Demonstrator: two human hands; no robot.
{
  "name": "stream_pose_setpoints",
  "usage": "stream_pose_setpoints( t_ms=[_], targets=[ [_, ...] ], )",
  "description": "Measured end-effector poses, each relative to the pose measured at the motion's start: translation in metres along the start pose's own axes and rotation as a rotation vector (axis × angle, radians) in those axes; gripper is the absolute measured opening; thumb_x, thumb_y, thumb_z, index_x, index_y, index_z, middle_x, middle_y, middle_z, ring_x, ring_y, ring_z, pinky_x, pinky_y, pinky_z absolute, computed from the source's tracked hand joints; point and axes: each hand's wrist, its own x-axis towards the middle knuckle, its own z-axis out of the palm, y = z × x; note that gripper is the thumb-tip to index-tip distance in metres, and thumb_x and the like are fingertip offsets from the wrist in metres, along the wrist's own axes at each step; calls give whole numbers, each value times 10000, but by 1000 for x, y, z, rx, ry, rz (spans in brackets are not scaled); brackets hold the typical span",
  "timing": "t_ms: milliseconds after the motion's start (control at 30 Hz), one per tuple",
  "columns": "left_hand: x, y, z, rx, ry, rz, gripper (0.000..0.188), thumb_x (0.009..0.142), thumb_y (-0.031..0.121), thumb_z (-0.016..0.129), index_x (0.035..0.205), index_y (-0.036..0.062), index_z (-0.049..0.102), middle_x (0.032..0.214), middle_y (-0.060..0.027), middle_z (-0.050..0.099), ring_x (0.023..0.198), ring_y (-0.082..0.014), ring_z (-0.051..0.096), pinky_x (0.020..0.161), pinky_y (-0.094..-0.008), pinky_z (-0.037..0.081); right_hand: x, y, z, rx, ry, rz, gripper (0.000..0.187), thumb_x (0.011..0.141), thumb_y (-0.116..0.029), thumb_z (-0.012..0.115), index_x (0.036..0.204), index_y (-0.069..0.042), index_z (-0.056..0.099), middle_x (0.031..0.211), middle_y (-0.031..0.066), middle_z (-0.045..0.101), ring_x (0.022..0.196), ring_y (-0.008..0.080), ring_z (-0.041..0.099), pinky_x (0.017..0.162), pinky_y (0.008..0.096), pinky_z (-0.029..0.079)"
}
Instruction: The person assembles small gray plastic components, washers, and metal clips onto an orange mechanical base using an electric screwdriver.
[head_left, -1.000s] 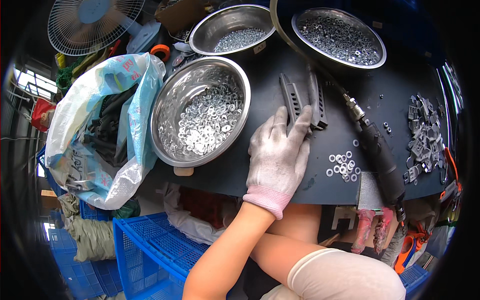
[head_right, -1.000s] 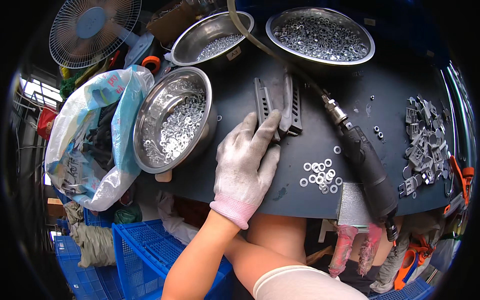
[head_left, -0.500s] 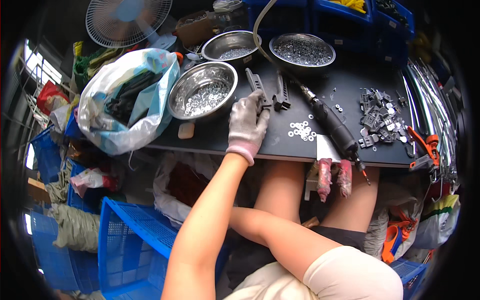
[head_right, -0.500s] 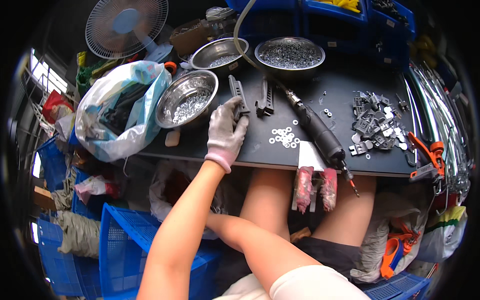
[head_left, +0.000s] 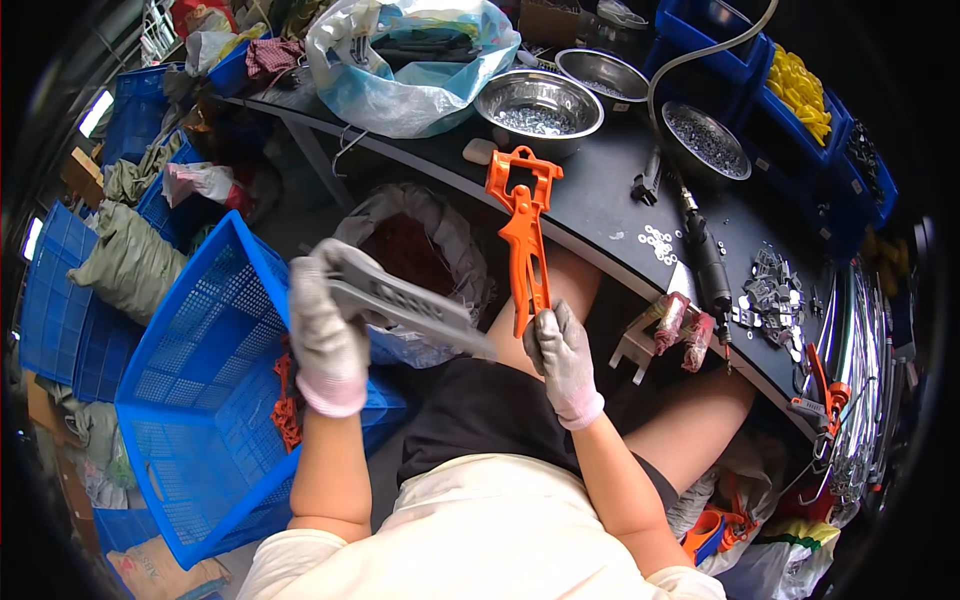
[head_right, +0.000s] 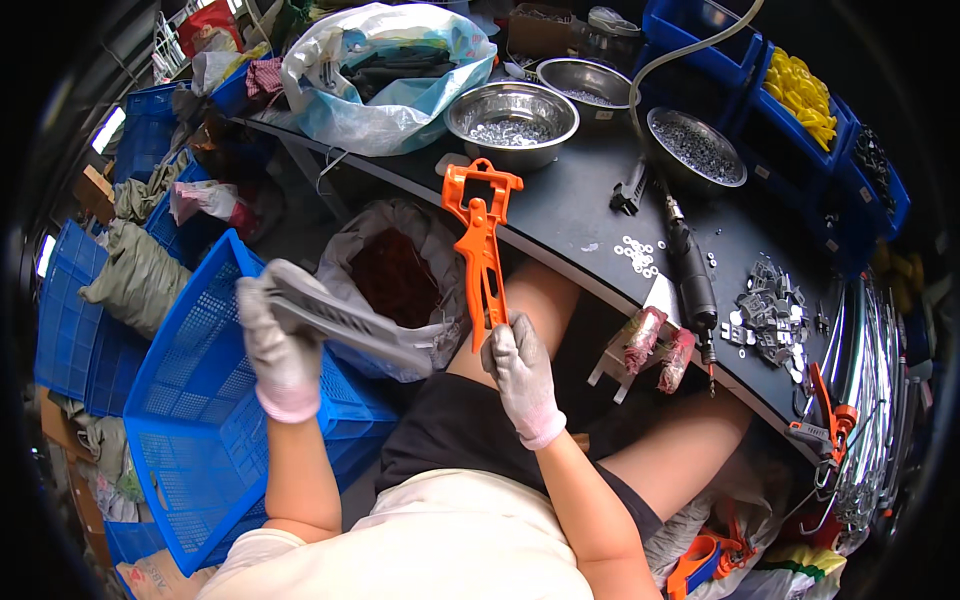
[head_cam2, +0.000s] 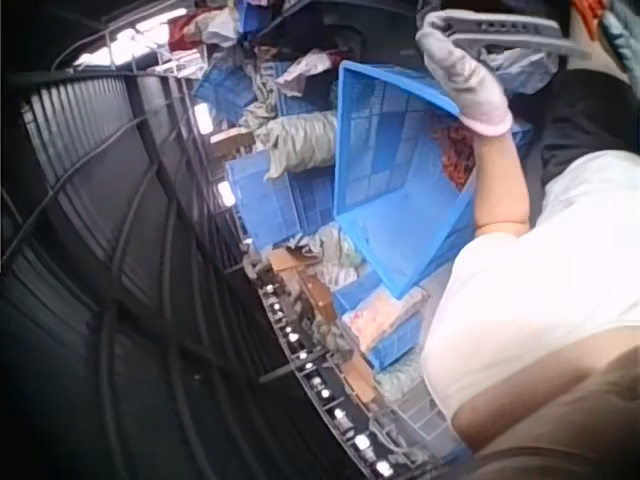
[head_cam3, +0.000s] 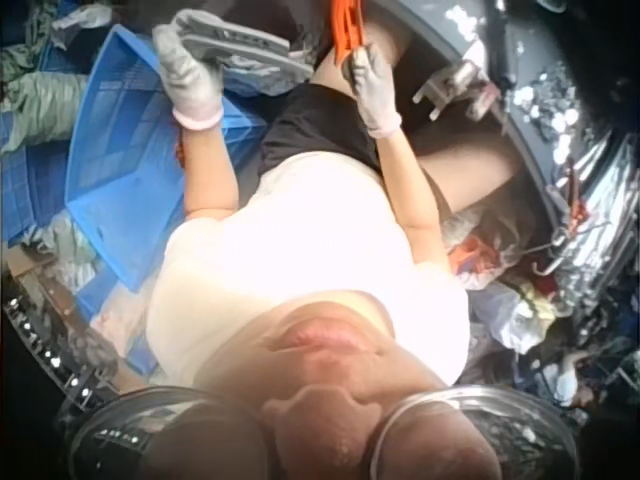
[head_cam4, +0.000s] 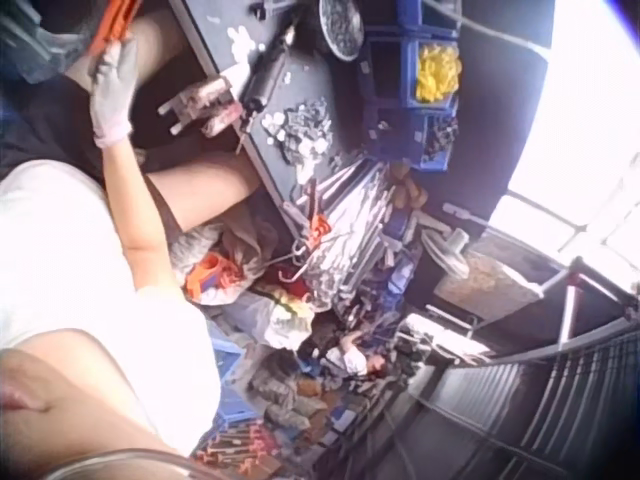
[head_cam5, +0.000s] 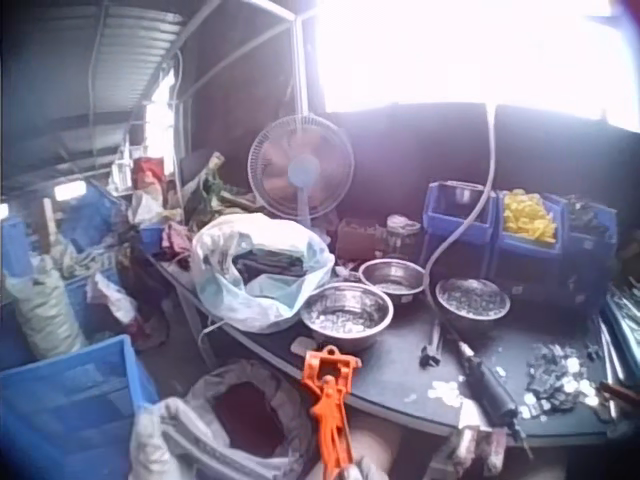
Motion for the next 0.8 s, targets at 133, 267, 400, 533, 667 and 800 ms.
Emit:
stream_pose_setpoints(
  t_ms=[133, 267, 400, 533, 667, 800],
  targets=[
    [-8, -52, 35, -38, -278, -428, 918, 860, 714, 358, 1306, -86, 424, 1007, -80, 616, 839, -155, 599, 830, -307, 484, -15, -5, -4, -201, 20, -124, 302, 977, -298, 435, 1034, -10, 504, 620, 19, 467, 534, 82, 426, 519, 233, 365],
    [-10, -102, 48, -698, -264, -634, 799, 857, 671, 438, 1235, -30, 511, 1105, -141, 619, 1023, -218, 603, 913, -317, 472, -19, -14, -16, -584, 52, -398, 237, 947, -175, 476, 1086, 16, 484, 701, 140, 569, 613, 248, 602, 605, 300, 477],
    [-15, -75, 91, -472, -330, -458, 805, 828, 702, 442, 1207, -3, 527, 1125, -168, 612, 984, -248, 630, 891, -372, 507, -12, -21, -35, -765, 60, -529, 315, 812, -49, 617, 1096, -27, 483, 752, 167, 613, 667, 306, 643, 600, 334, 502],
    [-23, -67, 120, -438, -139, -395, 743, 842, 704, 409, 1083, 19, 566, 998, -157, 633, 902, -231, 646, 851, -366, 523, -26, -52, -44, -1001, 7, -500, 356, 746, -2, 642, 1079, -20, 518, 768, 152, 624, 648, 295, 642, 554, 333, 495],
    [-23, -70, 124, -565, -99, -397, 711, 872, 689, 386, 1062, 21, 539, 833, -36, 611, 717, -113, 585, 682, -223, 468, -27, -67, -64, -719, -162, -343, 445, 746, -77, 682, 1154, -6, 518, 822, 94, 642, 681, 170, 642, 586, 280, 489],
    [-23, -80, 117, -364, -191, -331, 717, 872, 691, 382, 1005, 4, 539, 762, -54, 613, 654, -95, 574, 621, -216, 457, -26, -59, -68, 83, -271, 22, 959, 706, -632, 688, 1339, 13, 366, 1073, 140, 605, 889, 165, 602, 771, 283, 487]
  ],
)
